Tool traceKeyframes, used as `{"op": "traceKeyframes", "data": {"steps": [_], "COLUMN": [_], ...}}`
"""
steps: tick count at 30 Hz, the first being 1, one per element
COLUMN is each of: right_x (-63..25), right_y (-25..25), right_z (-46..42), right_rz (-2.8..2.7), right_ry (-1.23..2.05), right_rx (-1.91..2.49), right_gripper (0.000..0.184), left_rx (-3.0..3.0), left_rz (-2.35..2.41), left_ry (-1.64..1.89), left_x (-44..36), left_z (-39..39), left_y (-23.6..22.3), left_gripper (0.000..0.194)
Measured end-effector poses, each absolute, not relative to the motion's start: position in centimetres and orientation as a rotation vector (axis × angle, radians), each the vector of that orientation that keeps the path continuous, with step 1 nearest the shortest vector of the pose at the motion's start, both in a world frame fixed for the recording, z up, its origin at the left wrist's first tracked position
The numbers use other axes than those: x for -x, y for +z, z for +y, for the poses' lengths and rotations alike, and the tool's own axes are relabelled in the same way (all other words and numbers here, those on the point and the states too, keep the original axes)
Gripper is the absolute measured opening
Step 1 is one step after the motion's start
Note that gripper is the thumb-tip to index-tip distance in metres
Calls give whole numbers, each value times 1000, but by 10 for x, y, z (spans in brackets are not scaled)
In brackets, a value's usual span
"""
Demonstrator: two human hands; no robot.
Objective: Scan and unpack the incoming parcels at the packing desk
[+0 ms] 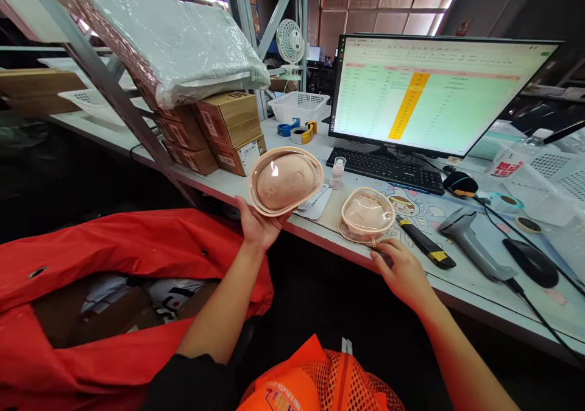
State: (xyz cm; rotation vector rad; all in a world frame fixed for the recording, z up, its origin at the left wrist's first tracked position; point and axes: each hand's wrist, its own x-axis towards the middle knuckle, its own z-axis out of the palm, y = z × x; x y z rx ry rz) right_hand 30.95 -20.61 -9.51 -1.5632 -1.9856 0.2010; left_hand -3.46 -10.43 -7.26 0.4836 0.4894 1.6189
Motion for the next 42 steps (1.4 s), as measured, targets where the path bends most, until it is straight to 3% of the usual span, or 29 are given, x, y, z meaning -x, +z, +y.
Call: {"op": "traceKeyframes", "data": {"steps": [10,20,25,29,34,39,42], "right_x": [-309,-311,-320,-363,-448,-517,-551], "right_y": [-62,-62,-70,-58,-35,-28,-36], "right_z": [-234,-240,-225,-213,-224,-253,-255], "right_rz": [-1641,-1545,-1425,-1291,-1074,-987,-986], "right_ry": [14,140,246,107,-113,-383,-428], "right_rx": [1391,1393,1373,1434,1512,1707,1890], "right_gripper": [19,26,37,38,41,36,31], "left_rx": [-935,-931,-767,-850,-835,-787,-729], "left_rz": [463,531,641,757,811,891,1144], "left_ry": [1386,1396,1397,1269,1285,1536,1641], "left_x": [0,-22,-43,-73,-89,-32,15], "left_z": [-145,-156,-143,-123,-105,-76,-49], "left_y": [-96,-88,-71,-58,-48,-45,-52], "left_gripper": [77,83,67,76,63,76,73]}}
